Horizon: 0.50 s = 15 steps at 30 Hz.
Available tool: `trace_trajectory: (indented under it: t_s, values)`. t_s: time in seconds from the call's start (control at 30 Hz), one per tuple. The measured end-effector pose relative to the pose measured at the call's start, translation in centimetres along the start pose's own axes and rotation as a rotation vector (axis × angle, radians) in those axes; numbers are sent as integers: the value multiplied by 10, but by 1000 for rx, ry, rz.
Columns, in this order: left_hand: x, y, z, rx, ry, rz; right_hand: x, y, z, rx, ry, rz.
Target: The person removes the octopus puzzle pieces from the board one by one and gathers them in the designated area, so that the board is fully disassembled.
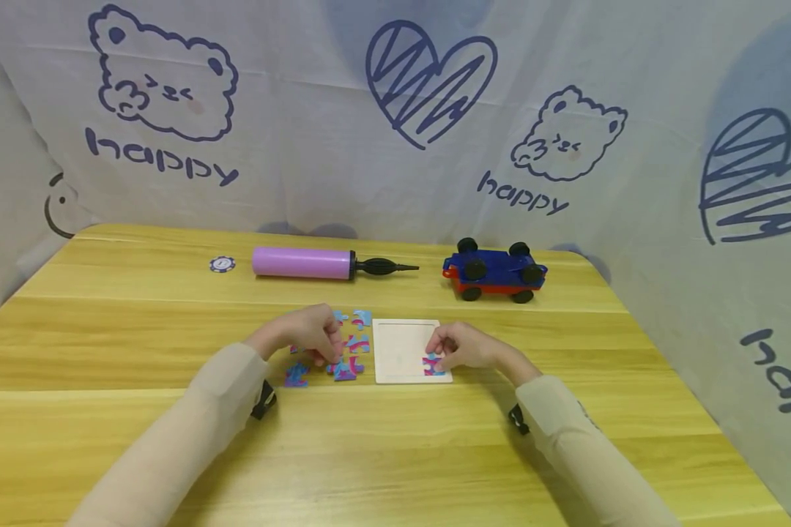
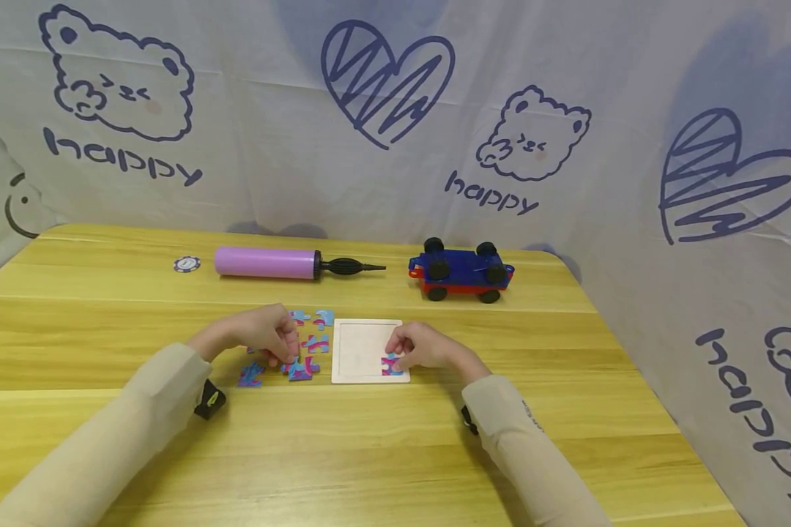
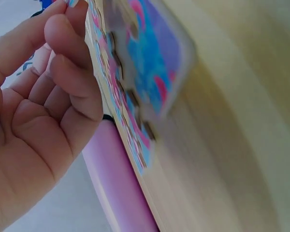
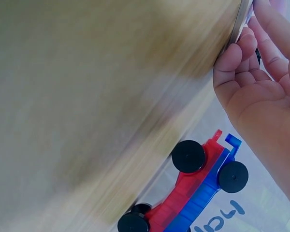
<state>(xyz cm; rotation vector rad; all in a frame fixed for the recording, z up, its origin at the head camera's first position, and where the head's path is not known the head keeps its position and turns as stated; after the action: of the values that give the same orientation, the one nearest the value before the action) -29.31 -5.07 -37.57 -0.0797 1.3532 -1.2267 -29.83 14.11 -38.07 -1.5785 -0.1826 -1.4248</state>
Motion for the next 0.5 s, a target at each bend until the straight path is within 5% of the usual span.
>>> trace_trajectory:
  t_s: [0.5]
  values:
    - [14, -1, 10, 17, -52, -3, 0, -1, -1, -3, -7, 21]
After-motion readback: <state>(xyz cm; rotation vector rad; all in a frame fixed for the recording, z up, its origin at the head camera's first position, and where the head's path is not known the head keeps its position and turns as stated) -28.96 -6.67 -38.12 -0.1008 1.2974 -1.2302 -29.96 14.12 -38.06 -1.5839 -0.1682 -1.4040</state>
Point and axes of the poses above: each hand's wrist, its own z-axis away from the middle knuckle, its own y-axis out of the palm, x = y × z, the point moved 8 cm from there along -z, towards the middle knuckle, and after that the axes turned 10 degrees about -z, right-handed, at the moved point
